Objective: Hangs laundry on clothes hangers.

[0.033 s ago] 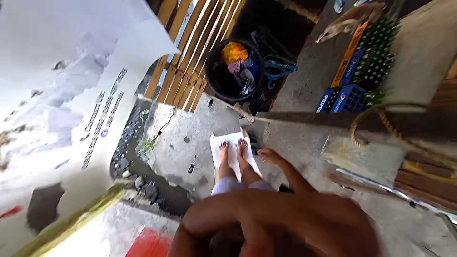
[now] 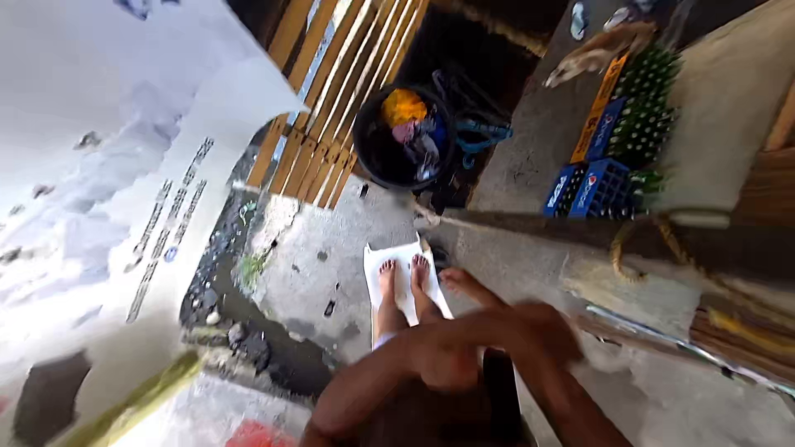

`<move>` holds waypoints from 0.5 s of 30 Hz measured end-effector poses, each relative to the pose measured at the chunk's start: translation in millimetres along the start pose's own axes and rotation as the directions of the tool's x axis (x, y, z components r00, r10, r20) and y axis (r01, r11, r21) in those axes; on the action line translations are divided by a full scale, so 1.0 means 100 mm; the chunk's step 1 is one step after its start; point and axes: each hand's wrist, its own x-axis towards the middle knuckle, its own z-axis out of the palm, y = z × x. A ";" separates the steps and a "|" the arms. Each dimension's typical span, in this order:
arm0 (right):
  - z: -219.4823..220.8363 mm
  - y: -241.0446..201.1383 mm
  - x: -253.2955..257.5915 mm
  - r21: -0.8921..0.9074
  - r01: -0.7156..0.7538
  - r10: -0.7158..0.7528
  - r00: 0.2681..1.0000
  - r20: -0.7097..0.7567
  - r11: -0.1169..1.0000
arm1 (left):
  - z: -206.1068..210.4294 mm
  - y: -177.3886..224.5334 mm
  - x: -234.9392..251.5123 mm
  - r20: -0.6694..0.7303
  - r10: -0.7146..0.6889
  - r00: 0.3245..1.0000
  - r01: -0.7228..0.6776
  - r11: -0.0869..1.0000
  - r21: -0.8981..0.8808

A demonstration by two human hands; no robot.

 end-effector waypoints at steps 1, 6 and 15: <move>0.01 -0.28 0.11 0.025 -0.030 0.031 0.999 -0.043 0.999 | -0.40 -0.32 0.04 -0.119 -0.089 0.989 0.117 0.961 0.250; -0.26 -0.65 1.52 0.624 0.282 0.102 0.857 -0.506 0.729 | -1.96 -1.68 0.09 -0.688 -0.023 0.726 0.603 0.504 0.619; -1.71 -0.65 3.27 0.364 0.096 0.255 0.550 -0.795 0.926 | -3.74 -1.94 1.48 -0.532 -0.059 0.845 0.516 -0.168 0.840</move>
